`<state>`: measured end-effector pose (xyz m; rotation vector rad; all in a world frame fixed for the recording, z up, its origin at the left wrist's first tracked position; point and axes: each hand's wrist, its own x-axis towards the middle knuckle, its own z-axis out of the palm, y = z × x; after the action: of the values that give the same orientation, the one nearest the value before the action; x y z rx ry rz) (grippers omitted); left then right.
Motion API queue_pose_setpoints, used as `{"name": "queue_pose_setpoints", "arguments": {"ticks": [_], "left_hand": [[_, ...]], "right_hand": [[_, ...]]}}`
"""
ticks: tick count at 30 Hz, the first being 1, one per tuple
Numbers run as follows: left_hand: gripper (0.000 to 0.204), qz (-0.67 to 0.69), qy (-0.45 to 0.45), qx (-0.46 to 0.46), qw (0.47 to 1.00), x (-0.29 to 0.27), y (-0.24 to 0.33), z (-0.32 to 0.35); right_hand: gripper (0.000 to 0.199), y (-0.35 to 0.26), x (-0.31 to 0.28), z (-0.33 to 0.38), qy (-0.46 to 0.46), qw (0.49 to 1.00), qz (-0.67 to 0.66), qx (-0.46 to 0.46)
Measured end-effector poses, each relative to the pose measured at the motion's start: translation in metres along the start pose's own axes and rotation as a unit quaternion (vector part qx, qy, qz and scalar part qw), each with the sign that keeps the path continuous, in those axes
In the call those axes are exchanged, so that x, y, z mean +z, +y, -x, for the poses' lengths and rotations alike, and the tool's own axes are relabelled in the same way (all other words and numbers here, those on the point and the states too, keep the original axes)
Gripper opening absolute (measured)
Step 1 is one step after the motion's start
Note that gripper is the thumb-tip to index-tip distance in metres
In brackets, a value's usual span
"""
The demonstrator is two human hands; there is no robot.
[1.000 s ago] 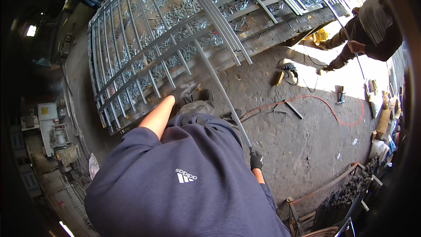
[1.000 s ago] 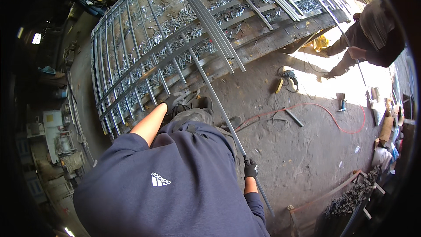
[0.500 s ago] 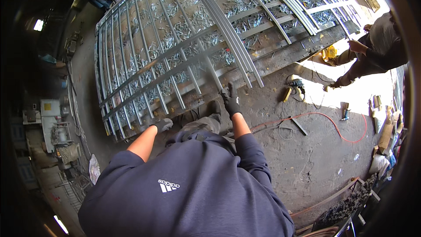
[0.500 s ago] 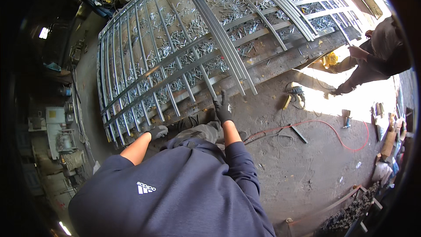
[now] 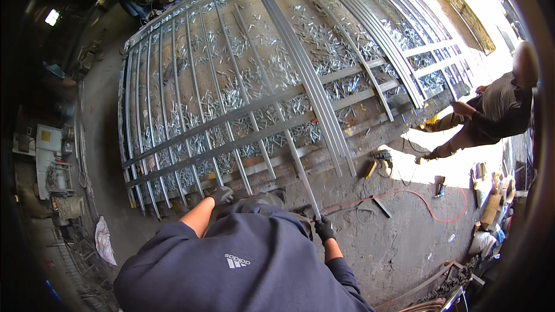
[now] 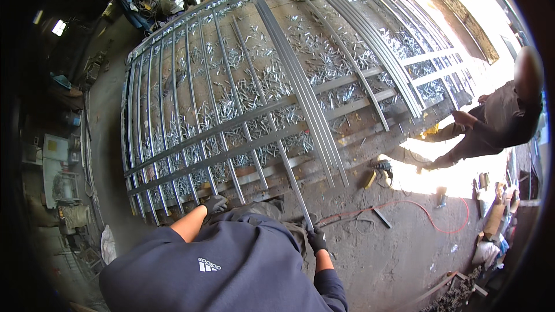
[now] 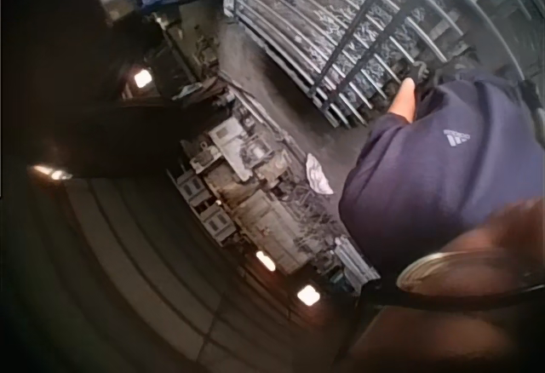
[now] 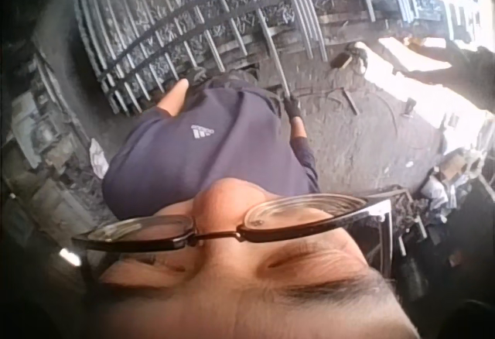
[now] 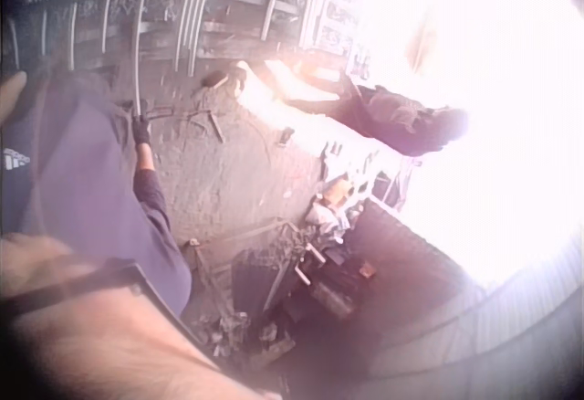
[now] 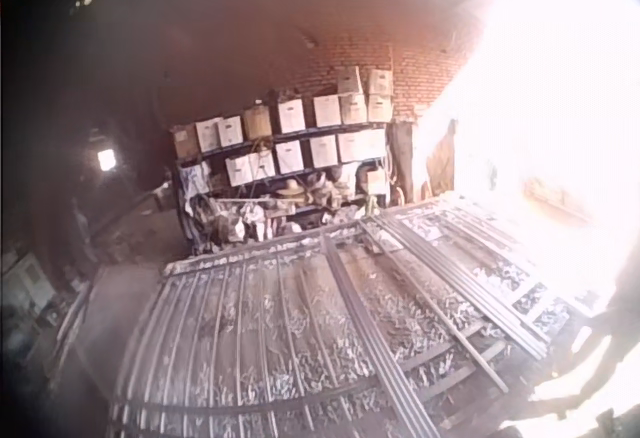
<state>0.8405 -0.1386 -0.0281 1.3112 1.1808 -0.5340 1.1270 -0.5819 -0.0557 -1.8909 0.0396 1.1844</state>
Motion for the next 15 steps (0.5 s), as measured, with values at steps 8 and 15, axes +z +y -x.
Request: {"name": "queue_pose_setpoints", "arguments": {"ticks": [8,15], "left_hand": [[0.037,0.162,0.043,0.033,0.985,-0.023,0.005,-0.006],[0.025,0.244,0.108,0.081,0.960,-0.015,-0.007,0.004]], "right_hand": [[0.027,-0.128,0.079,-0.109,0.062,0.955,-0.018,-0.289],[0.036,-0.092,0.053,-0.067,-0.015,0.996,-0.083,0.026]]}}
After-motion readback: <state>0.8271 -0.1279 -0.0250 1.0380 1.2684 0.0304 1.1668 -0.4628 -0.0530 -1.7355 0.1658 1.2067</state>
